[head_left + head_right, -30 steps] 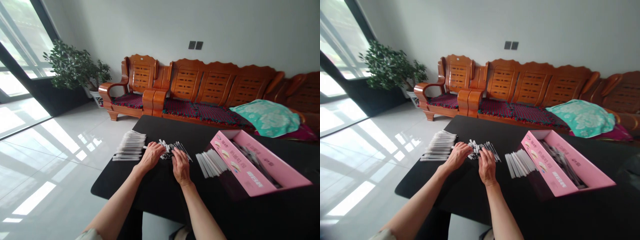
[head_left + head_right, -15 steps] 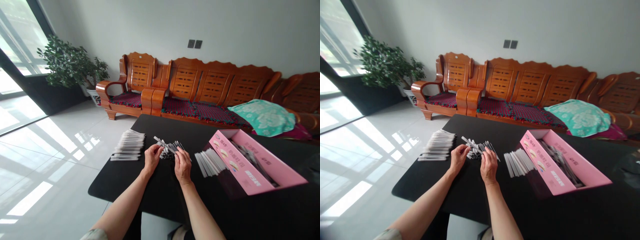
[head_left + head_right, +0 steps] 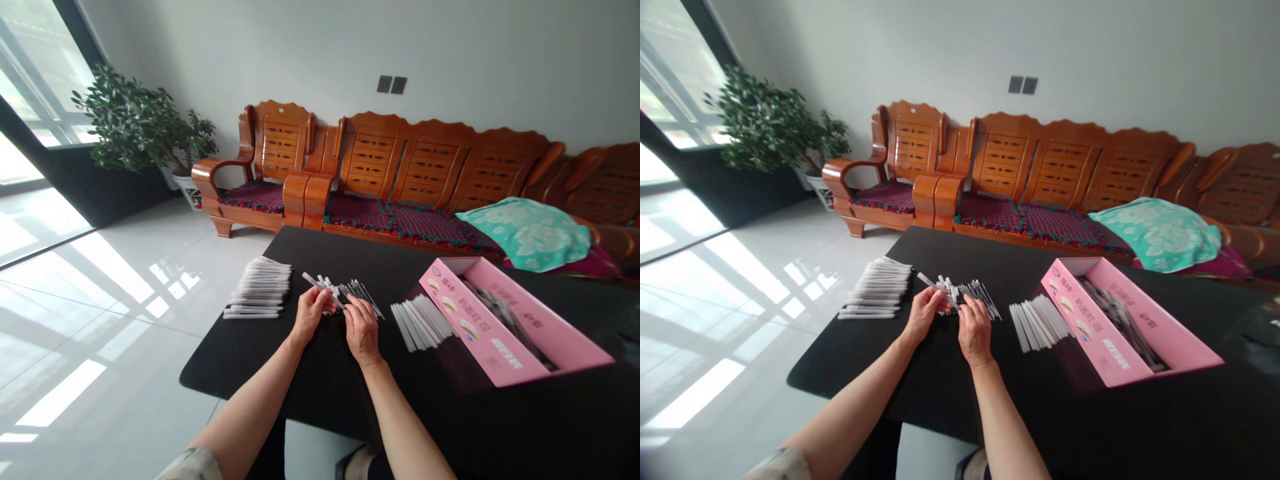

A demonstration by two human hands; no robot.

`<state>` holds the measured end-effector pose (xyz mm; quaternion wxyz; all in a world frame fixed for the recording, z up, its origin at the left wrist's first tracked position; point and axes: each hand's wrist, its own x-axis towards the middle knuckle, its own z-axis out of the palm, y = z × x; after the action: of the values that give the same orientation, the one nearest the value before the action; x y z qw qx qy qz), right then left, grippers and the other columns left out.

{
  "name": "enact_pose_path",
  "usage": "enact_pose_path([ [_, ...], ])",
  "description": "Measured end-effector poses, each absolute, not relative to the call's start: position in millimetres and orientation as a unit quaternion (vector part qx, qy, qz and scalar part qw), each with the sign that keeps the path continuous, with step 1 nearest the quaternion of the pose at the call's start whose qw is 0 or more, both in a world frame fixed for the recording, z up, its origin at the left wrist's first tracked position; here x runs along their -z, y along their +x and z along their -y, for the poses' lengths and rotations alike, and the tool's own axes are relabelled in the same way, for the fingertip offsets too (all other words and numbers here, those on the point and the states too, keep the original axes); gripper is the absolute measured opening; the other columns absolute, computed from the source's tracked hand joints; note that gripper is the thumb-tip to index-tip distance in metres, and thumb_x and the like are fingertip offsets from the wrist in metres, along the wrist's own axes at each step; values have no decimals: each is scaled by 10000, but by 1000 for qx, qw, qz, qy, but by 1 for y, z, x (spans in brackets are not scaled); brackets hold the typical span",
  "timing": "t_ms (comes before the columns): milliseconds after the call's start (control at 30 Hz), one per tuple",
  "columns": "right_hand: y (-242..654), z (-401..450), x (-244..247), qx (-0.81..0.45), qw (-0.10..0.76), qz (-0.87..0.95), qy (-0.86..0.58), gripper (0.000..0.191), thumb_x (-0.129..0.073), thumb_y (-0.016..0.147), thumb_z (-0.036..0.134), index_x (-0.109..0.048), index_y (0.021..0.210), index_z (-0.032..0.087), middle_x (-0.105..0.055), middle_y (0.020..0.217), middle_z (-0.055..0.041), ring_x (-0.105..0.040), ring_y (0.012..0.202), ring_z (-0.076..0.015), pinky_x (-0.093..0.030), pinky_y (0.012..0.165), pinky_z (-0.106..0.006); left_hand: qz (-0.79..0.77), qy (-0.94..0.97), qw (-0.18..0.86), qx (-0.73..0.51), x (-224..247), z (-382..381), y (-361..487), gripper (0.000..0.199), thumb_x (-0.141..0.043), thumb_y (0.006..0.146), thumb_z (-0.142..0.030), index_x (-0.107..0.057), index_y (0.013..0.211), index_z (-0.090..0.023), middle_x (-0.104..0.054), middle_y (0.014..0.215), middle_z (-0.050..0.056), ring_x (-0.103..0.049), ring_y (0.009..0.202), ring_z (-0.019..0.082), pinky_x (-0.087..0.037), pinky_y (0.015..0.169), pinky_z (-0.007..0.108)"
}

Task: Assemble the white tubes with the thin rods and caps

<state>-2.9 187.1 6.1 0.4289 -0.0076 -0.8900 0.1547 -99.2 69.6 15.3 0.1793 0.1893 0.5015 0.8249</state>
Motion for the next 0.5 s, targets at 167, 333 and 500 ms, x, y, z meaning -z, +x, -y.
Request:
enact_pose_path([
  [167, -3, -187, -5, -176, 433, 884, 0, 182, -441, 934, 157, -622, 940, 177, -637, 1180, -131, -555, 1093, -240, -482, 958, -470, -514, 182, 170, -821, -14, -71, -99, 406, -702, 775, -489, -632, 871, -101, -676, 675, 44, -649, 556, 139, -549, 562, 245],
  [333, -3, -187, -5, -191, 435, 880, -16, 133, -490, 918, 185, -617, 960, 182, -633, 1171, -130, -558, 1087, -256, -478, 956, -492, -524, 181, 165, -816, -14, -71, -99, 402, -690, 786, -490, -628, 866, -101, -677, 671, 46, -651, 553, 139, -551, 559, 241],
  [500, -3, -188, -3, -179, 425, 888, 3, 151, -481, 919, 158, -622, 971, 174, -654, 1121, -126, -576, 1053, -248, -469, 969, -486, -522, 186, 164, -816, -14, -71, -99, 394, -687, 792, -482, -624, 865, -100, -675, 666, 47, -651, 555, 138, -552, 554, 240],
])
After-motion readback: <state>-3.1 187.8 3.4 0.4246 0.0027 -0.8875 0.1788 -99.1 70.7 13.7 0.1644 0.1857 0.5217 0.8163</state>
